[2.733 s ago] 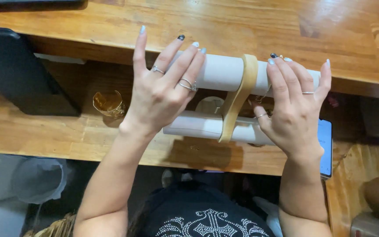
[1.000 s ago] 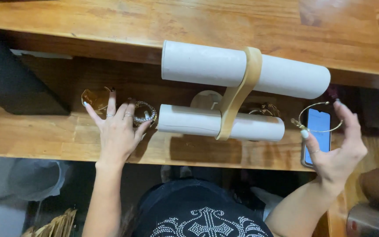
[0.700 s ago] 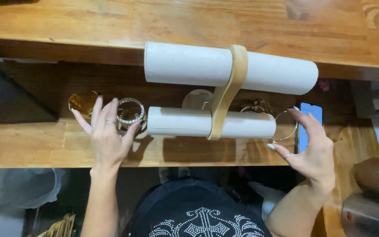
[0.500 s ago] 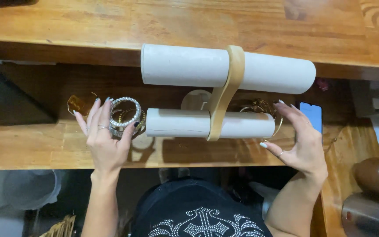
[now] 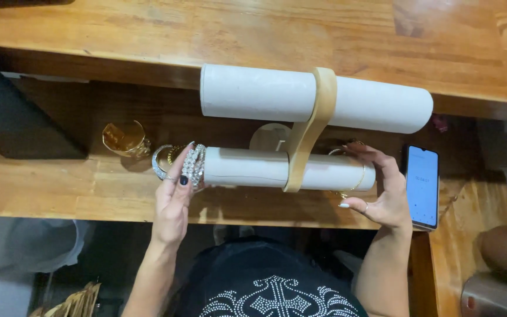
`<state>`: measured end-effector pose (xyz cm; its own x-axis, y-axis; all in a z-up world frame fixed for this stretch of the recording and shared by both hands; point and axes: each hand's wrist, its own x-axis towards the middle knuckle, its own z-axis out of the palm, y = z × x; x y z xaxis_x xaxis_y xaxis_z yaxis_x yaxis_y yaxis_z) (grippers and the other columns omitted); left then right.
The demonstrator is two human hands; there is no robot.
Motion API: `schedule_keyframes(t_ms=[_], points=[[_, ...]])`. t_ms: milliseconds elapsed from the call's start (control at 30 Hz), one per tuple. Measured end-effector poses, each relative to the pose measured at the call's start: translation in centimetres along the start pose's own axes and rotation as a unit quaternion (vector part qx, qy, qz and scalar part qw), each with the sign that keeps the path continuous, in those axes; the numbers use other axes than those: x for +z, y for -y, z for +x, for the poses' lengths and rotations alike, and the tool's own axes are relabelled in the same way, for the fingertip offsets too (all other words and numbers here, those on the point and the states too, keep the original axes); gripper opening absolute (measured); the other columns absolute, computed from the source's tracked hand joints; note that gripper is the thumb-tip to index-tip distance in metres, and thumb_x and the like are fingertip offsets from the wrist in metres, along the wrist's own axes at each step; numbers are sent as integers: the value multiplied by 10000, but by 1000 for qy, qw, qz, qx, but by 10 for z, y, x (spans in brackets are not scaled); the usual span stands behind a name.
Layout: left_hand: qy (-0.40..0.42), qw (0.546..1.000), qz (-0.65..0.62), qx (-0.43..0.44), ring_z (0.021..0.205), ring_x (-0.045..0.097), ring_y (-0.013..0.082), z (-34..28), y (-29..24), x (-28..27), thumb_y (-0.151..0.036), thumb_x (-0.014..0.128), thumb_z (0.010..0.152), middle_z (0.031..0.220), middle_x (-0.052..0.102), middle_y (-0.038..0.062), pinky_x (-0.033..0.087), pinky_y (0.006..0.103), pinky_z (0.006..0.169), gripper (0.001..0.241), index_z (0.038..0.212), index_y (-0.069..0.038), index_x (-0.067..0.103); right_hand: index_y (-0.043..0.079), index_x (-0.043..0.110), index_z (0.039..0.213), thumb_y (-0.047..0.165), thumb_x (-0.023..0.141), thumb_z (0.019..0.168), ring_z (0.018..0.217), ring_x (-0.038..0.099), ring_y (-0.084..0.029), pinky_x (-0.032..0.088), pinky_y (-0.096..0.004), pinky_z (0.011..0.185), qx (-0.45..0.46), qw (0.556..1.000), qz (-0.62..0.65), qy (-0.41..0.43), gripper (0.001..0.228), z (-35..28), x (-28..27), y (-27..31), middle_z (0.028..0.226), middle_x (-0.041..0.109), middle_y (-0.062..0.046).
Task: Organizing various bracelets by placing them onto a two-tier jewelry display stand on a wooden table.
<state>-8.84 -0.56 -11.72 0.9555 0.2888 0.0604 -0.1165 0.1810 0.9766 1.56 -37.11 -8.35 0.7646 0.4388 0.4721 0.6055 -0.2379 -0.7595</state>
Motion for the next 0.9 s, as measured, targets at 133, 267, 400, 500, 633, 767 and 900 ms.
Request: schedule_keyframes(t_ms=[133,267,400,500,633,767,900], points=[[63,998,-2,-11,1384,416,437,0,8,-6,-423,574,961,1523,416,283,341,599,1151,796,1630,-117,270,-49,571,1319,384,880,687,1332,570,-459,451,-559,1135,-9,999,-49,-6,826,-2,0,9,1441,545,-294],[112,994,3,3,1115,638,223,3,12,-9,-365,742,894,1314,636,179,523,429,1015,960,1668,-194,200,-13,580,1388,391,803,793,1348,543,-474,429,-572,1139,-5,988,-153,1,752,-6,8,23,1473,511,-291],[153,987,56,-6,982,629,170,7,-7,-15,-309,681,964,1167,672,84,513,309,953,808,1643,-225,252,7,541,1426,413,691,876,1460,452,-454,429,-556,1200,-11,971,-238,30,700,-15,10,27,1545,425,-308],[170,983,71,-4,950,608,149,11,-14,-14,-309,684,955,1055,642,44,515,307,973,788,1632,-206,294,-21,549,1418,365,718,872,1495,422,-484,417,-581,1216,-26,963,-268,20,690,-16,13,31,1579,396,-357],[168,986,10,-12,1106,593,176,17,-6,-18,-224,748,925,1328,516,86,508,299,1030,795,1611,-194,346,-28,553,1422,318,719,889,1426,481,-452,432,-535,1195,-24,965,-260,26,657,-13,15,36,1512,462,-321],[168,986,-13,13,1298,584,219,24,-7,-19,-84,777,892,1401,459,83,465,347,1170,818,1597,-109,362,-44,533,1438,265,719,896,1428,481,-441,420,-527,1221,-36,971,-236,27,651,-10,16,40,1503,466,-312],[187,982,10,16,1503,425,289,28,-14,-20,-4,748,883,1610,430,192,362,394,1257,898,1616,-152,252,-44,549,1394,269,717,890,1409,494,-456,440,-538,1191,-34,969,-241,28,616,-13,16,36,1471,480,-325]])
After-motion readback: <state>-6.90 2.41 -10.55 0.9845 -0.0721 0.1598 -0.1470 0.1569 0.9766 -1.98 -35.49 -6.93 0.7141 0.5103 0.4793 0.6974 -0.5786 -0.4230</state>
